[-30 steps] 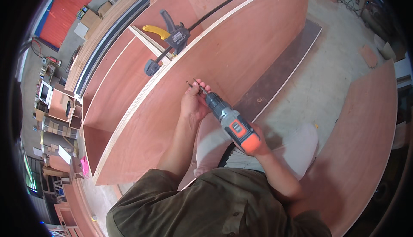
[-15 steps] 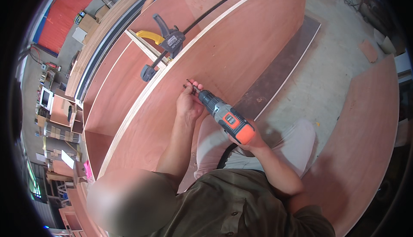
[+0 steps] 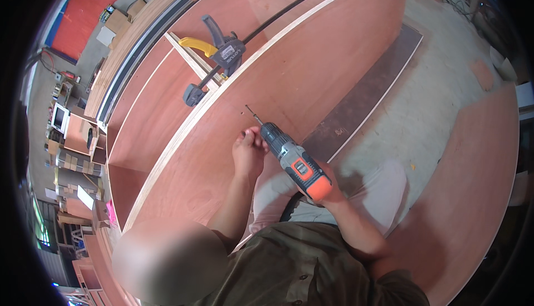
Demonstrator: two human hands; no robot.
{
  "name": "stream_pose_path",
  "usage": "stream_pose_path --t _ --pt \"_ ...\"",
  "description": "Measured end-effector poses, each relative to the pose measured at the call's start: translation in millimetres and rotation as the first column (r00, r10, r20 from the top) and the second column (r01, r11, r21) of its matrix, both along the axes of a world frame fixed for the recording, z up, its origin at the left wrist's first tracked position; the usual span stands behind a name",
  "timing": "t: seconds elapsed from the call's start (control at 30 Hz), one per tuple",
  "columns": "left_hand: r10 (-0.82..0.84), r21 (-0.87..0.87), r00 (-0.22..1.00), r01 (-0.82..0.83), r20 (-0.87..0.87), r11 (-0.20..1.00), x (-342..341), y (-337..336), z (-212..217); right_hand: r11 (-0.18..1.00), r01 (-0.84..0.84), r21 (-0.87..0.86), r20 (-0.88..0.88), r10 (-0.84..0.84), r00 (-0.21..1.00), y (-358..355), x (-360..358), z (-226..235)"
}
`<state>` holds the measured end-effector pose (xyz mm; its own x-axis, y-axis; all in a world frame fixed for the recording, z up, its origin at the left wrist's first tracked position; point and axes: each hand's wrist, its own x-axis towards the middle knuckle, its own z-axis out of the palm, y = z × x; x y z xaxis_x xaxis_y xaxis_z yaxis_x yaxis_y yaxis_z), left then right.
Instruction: The person assembles a wooden cabinet by attaching trim pieces and securing them with a hammer and clamps. They then use a cordless drill to drive screws into the wooden panels to fasten the structure together.
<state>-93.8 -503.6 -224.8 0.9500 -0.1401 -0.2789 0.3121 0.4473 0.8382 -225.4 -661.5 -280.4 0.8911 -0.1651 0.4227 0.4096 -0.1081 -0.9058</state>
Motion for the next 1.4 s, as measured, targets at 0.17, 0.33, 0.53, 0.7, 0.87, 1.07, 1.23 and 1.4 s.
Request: stream_pose_path --t 0.17,0.33,0.53,0.7,0.87,1.07,1.23,1.4 --pt "-0.291 0.202 0.945 0.259 0.149 0.945 -28.6 12.4 -5.2 1.000 0.011 -0.023 0.036 -0.010 0.999 2.4 2.2 5.9" --pt "-0.433 -0.072 0.900 0.436 0.060 0.897 -41.4 -3.7 -3.5 0.999 -0.030 -0.026 -0.101 0.027 0.995 -1.7 -1.0 3.0" --pt "-0.547 -0.158 0.837 0.543 0.018 0.825 -47.1 -14.1 8.4 1.000 -0.004 -0.031 -0.102 0.001 0.995 3.3 0.9 23.1" --pt "-0.518 -0.216 0.854 0.513 0.034 0.831 -50.8 -14.2 -5.8 1.000 -0.022 -0.009 -0.187 0.020 0.982 5.0 -1.3 22.7" --pt "-0.531 -0.217 0.846 0.527 0.041 0.822 -52.9 -10.7 -5.4 0.995 -0.038 -0.096 -0.198 0.018 0.980 3.7 -1.2 37.7" --pt "-0.551 -0.276 0.833 0.542 0.053 0.794 -52.2 -11.3 -3.4 0.990 -0.020 0.141 -0.367 0.071 0.927 7.0 0.1 46.0" --pt "-0.542 -0.321 0.839 0.525 0.041 0.789 -53.7 -11.8 -4.7 0.989 -0.050 0.138 -0.323 0.092 0.942 6.7 0.6 52.5" --pt "-0.550 -0.344 0.834 0.529 0.040 0.776 -53.5 -10.2 -8.7 0.973 -0.055 0.225 -0.309 0.125 0.943 7.9 0.1 47.9"
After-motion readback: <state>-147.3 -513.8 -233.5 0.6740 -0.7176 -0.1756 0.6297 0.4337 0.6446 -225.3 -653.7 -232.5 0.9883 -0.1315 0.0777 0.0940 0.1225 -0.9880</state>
